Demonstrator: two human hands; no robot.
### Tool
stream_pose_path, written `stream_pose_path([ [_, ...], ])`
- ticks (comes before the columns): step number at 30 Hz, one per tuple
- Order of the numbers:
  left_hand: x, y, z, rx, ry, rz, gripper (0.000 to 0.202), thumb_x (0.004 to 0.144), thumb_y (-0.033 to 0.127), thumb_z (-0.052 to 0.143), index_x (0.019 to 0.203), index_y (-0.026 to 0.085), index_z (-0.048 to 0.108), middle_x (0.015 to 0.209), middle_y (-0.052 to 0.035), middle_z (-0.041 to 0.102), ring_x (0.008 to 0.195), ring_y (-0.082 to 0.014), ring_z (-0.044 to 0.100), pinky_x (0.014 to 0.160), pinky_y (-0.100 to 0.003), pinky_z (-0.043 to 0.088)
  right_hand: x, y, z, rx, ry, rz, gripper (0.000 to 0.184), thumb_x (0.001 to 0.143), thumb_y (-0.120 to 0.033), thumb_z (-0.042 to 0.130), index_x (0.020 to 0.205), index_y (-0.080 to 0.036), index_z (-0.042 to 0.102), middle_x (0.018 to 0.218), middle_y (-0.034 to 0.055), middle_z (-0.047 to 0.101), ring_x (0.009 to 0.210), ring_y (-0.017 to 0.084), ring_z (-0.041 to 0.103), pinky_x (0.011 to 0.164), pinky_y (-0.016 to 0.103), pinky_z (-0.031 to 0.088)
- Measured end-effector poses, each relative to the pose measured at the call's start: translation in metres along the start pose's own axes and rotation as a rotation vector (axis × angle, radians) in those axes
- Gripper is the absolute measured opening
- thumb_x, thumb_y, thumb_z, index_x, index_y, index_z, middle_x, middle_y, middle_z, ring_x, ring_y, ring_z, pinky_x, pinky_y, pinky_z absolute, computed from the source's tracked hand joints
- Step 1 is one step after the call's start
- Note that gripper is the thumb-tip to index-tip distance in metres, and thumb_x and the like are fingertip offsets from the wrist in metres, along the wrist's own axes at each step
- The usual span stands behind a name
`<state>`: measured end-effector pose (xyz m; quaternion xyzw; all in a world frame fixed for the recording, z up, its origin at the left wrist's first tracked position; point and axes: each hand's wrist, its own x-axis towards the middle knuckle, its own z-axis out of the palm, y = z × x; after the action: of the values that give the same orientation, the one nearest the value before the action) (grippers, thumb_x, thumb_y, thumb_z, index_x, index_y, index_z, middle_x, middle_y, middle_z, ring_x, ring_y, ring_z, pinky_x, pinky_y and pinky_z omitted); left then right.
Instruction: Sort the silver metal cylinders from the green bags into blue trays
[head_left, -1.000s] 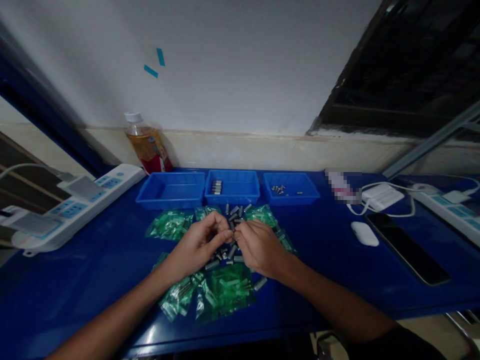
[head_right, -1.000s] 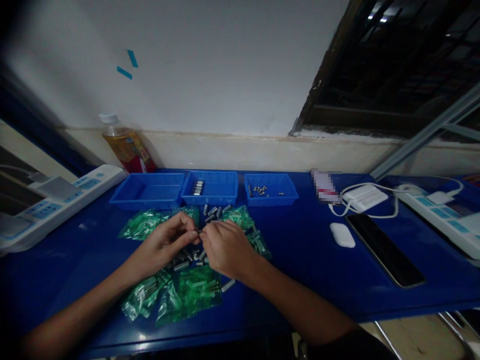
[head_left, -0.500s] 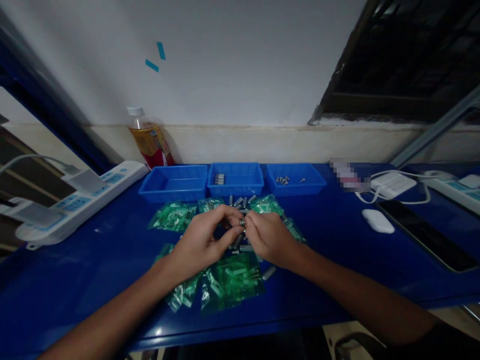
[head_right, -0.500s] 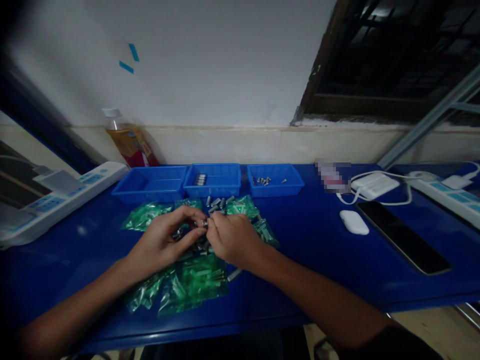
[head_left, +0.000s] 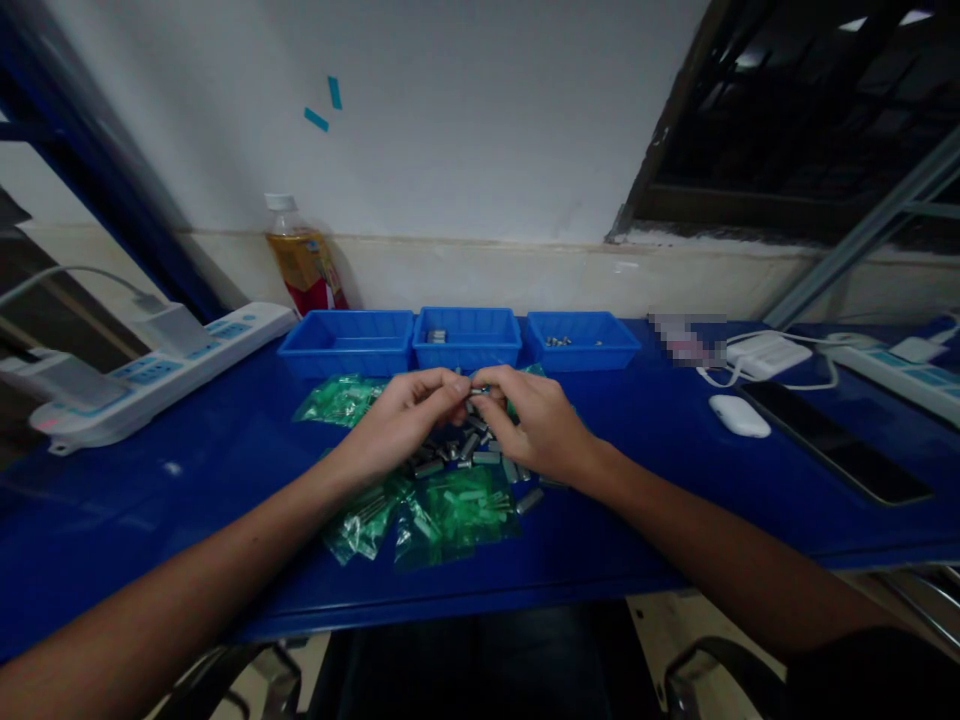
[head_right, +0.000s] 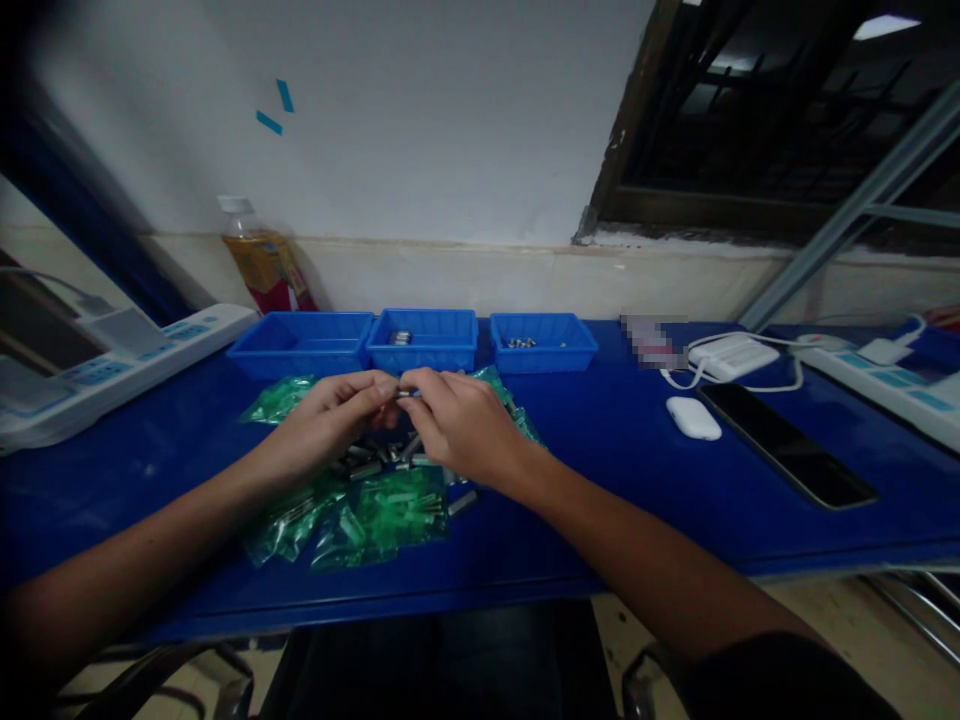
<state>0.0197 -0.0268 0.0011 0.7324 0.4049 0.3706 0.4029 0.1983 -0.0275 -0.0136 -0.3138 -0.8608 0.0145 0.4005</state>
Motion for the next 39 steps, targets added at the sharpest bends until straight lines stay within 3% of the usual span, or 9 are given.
stream_pose_path([
  [3,0.002,-0.003,-0.008,0.275,-0.036,0.070,0.037,0.089,0.043,0.041,0.074,0.014,0.060,0.067,-0.0020,0.060,0.063,-0.0140,0.053,0.060,-0.025,0.040,0.004,0.011,-0.005,-0.071,0.062,0.013,0.019,0.094,-0.026,0.040,0.089,-0.018,0.057,0.078,0.0047,0.065,0.072,0.016,0.059,0.069,0.028,0.043],
  [6,0.005,-0.008,-0.016,0.596,-0.093,0.211,0.026,0.086,0.033,0.047,0.093,0.015,0.064,0.083,-0.0050,0.066,0.074,-0.0172,0.059,0.069,-0.028,0.042,0.008,0.040,-0.016,-0.202,0.178,0.106,0.026,0.094,-0.029,0.039,0.080,-0.018,0.058,0.078,0.0058,0.063,0.075,0.018,0.058,0.072,0.031,0.042],
  [9,0.006,-0.013,-0.019,0.686,-0.178,0.284,0.024,0.085,0.027,0.048,0.098,0.015,0.064,0.088,-0.0063,0.067,0.076,-0.0167,0.060,0.072,-0.027,0.044,0.009,0.077,-0.029,-0.397,0.245,0.245,0.028,0.092,-0.035,0.043,0.075,-0.018,0.058,0.073,0.0064,0.060,0.074,0.020,0.055,0.073,0.033,0.040],
  [13,0.006,-0.016,-0.014,0.742,-0.254,0.242,0.021,0.083,0.031,0.053,0.087,0.017,0.068,0.082,-0.0046,0.067,0.069,-0.0150,0.060,0.065,-0.024,0.043,0.006,0.103,-0.038,-0.622,0.240,0.429,0.028,0.089,-0.039,0.048,0.090,-0.015,0.062,0.090,0.0132,0.062,0.091,0.028,0.051,0.079,0.039,0.038],
  [16,0.007,-0.018,-0.010,0.778,-0.249,0.173,0.021,0.080,0.033,0.055,0.084,0.018,0.069,0.080,-0.0035,0.069,0.068,-0.0151,0.061,0.063,-0.023,0.043,0.006,0.094,-0.032,-0.626,0.191,0.433,0.031,0.089,-0.041,0.047,0.096,-0.015,0.062,0.097,0.0141,0.062,0.095,0.030,0.049,0.080,0.040,0.037],
  [22,0.010,-0.026,-0.011,0.791,-0.227,0.082,0.023,0.078,0.027,0.051,0.086,0.021,0.072,0.082,-0.0012,0.073,0.071,-0.0161,0.065,0.068,-0.022,0.044,0.010,0.053,-0.007,-0.442,0.069,0.236,0.027,0.090,-0.040,0.047,0.096,-0.018,0.061,0.094,0.0096,0.062,0.096,0.027,0.049,0.081,0.038,0.036],
  [28,0.009,-0.024,-0.011,0.761,-0.191,0.036,0.022,0.073,0.026,0.054,0.085,0.019,0.072,0.081,-0.0030,0.073,0.070,-0.0172,0.065,0.063,-0.023,0.044,0.006,0.034,0.005,-0.290,-0.036,0.113,0.022,0.090,-0.036,0.050,0.089,-0.017,0.061,0.089,0.0077,0.063,0.091,0.023,0.050,0.080,0.036,0.036],
  [34,0.009,-0.014,-0.014,0.419,-0.069,0.004,0.024,0.072,0.032,0.055,0.082,0.013,0.066,0.076,-0.0055,0.069,0.069,-0.0179,0.063,0.064,-0.025,0.045,0.003,0.021,0.007,-0.169,-0.110,-0.042,0.015,0.088,-0.028,0.052,0.096,-0.018,0.059,0.089,0.0061,0.063,0.089,0.022,0.051,0.078,0.035,0.037],
  [39,0.010,-0.011,-0.016,0.122,-0.068,-0.025,0.020,0.072,0.031,0.056,0.075,0.013,0.065,0.074,-0.0038,0.068,0.068,-0.0149,0.060,0.069,-0.026,0.045,0.002,0.015,0.007,-0.177,-0.100,-0.087,0.013,0.088,-0.024,0.050,0.096,-0.018,0.059,0.088,0.0064,0.061,0.088,0.021,0.050,0.077,0.035,0.037],
])
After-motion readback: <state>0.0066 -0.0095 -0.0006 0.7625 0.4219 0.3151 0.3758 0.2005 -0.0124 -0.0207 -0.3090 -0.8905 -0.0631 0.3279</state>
